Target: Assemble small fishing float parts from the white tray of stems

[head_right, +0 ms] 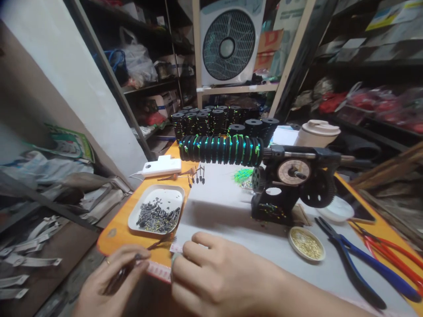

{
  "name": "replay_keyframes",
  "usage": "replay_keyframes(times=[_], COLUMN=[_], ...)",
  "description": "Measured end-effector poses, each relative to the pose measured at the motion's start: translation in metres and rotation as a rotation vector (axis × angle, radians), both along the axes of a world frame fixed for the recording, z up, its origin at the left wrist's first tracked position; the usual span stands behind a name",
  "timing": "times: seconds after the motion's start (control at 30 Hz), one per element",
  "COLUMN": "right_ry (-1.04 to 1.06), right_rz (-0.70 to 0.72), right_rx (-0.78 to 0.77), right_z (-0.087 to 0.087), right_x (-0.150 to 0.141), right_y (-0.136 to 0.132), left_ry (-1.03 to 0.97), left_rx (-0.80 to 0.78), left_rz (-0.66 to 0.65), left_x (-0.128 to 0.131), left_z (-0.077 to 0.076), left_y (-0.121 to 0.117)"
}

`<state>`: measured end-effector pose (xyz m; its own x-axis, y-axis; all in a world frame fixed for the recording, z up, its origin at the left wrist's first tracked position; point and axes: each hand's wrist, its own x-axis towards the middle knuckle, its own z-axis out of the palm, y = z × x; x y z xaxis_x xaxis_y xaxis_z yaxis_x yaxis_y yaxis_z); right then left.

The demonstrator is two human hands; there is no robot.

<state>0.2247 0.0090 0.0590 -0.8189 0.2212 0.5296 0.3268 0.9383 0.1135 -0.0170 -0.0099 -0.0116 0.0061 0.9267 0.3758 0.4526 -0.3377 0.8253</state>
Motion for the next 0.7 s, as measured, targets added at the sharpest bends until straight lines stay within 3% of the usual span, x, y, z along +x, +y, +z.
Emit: replay_keyframes(times=[0.07, 0.17, 0.3, 0.4, 0.5, 0.6, 0.7], right_ry=[0.019, 0.054, 0.178, 0.249, 0.377, 0.531, 0.634], right_rz=[-0.009, -0.048, -0.191, -0.239, -0.242, -0.246, -0.251], right_rx=[-0.024, -0.085, -0.232, -0.454, -0.653, -0.736, -0.775], right_z=[-0.002, -0.006, -0.008, -0.004, 0.002, 0.004, 0.004], right_x=[0.001, 0.002, 0.002, 0.002, 0.000, -0.001, -0.001], right_y=[-0.002, -0.001, 0.001, 0.002, 0.004, 0.006, 0.009], left_ry=[0.198, 0.394, 0.395, 0.120, -0.355, -0.723, -0.920], left_rx=[0.120, 0.132, 0.032, -0.128, -0.352, -0.448, -0.530], left_rz=[0.007, -0.021, -0.041, 0.042, 0.082, 0.032, -0.055], left_x=[-0.010, -0.013, -0.005, 0.010, 0.033, 0.054, 0.067], left_z=[-0.005, -0.012, -0.007, 0.010, 0.025, 0.030, 0.029], left_y=[0.013, 0.025, 0.025, 0.015, 0.005, 0.001, 0.002])
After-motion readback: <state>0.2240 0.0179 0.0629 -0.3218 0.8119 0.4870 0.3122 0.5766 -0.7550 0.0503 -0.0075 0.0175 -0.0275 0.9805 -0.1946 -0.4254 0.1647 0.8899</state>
